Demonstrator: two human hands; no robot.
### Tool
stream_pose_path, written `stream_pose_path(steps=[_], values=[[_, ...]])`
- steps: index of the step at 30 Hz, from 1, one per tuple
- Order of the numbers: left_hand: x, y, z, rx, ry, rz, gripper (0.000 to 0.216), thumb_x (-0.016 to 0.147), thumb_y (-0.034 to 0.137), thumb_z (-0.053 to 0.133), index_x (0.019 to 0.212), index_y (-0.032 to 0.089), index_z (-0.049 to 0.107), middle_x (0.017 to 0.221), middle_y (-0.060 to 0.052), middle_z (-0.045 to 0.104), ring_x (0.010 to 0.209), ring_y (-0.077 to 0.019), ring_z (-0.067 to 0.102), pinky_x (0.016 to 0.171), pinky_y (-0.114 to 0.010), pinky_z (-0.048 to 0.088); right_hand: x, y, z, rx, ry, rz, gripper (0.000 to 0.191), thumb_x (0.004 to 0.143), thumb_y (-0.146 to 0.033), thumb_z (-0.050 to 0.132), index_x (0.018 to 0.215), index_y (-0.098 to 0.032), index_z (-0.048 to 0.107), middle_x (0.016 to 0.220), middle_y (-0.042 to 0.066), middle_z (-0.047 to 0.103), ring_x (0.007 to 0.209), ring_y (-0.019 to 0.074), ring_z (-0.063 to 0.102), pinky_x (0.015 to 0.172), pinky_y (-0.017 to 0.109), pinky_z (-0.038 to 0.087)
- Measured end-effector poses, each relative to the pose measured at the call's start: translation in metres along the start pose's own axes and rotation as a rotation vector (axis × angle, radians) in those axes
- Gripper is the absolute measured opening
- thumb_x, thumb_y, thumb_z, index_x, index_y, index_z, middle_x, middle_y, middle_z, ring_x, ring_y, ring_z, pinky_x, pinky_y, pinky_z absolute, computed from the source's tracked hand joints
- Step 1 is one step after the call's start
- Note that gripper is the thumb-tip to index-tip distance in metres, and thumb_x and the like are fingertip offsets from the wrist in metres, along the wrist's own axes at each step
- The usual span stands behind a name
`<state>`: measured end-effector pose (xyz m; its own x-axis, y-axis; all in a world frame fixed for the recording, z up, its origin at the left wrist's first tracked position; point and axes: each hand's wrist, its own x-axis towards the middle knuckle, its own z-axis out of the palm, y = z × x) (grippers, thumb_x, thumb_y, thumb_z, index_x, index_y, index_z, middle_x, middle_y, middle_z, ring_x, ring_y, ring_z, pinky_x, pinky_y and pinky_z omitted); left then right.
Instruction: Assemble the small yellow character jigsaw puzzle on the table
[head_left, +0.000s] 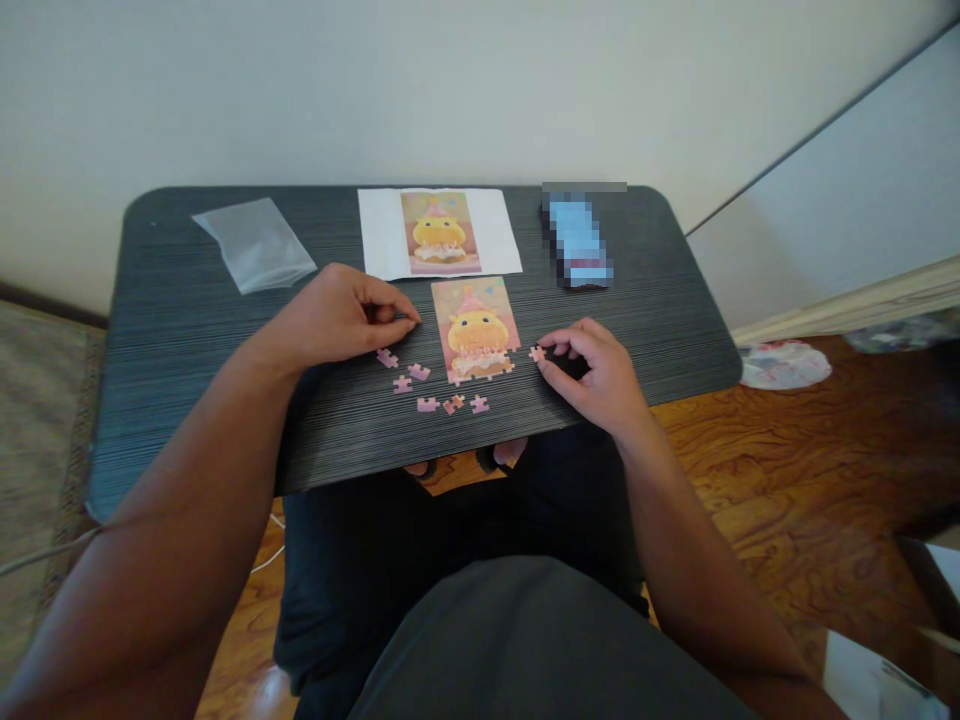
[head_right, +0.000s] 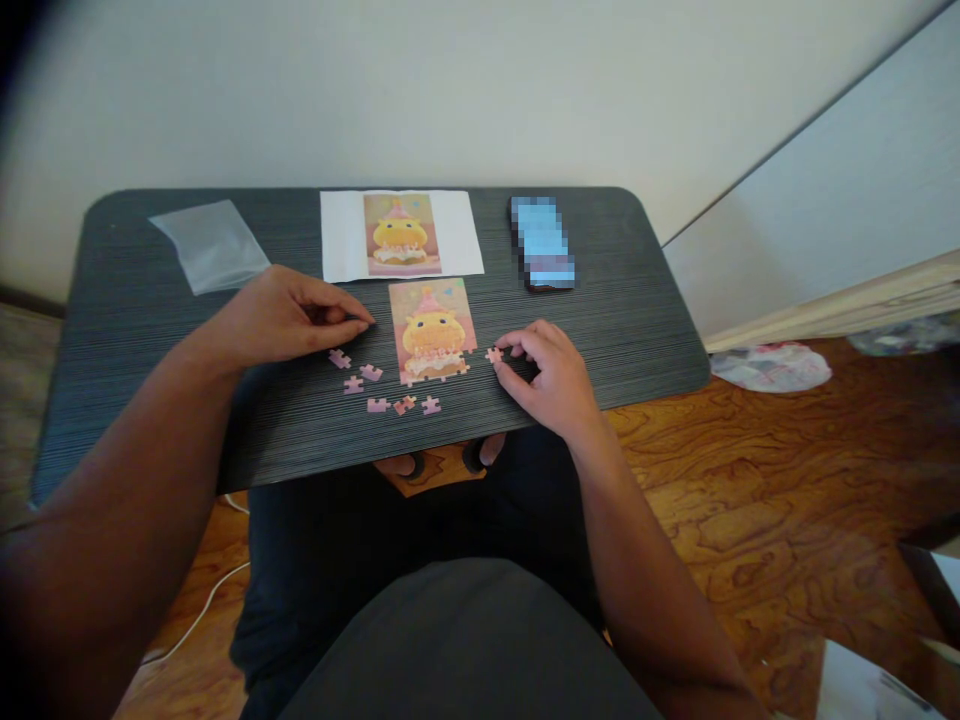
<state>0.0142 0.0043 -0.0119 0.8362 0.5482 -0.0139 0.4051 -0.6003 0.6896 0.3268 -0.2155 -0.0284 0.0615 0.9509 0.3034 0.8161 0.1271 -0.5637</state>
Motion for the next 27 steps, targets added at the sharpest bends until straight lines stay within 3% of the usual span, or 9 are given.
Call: stream_pose_path(steps=[6,27], values=[[-0.003,-0.003,-0.006,-0.005,-0.039,-0.063,0.027,0.088,0.041,0.075,0.102,0.019,0.083,0.056,0.003,0.058,0.050,-0.0095,0.046,0.049,-0.024,0.034,0.001,0.000,0.001,-0.014,-0.003,0.004,0.012,0.098,-0.034,0.073,0.107,-0.027,0.075,0.093,0.003,0.066,0.088,0.0227,0.062,0.080,0.040,0.050],[-0.002,-0.003,-0.009,-0.105,-0.158,-0.085,0.034,0.087,0.045,0.078,0.106,0.018,0.082,0.062,0.000,0.065,0.054,-0.0112,0.054,0.051,-0.023,0.039,0.001,0.000,0.002,0.031,-0.060,-0.031,0.009,0.104,-0.036,0.070,0.108,-0.028,0.072,0.103,0.004,0.071,0.097,0.0247,0.066,0.089,0.043,0.053]])
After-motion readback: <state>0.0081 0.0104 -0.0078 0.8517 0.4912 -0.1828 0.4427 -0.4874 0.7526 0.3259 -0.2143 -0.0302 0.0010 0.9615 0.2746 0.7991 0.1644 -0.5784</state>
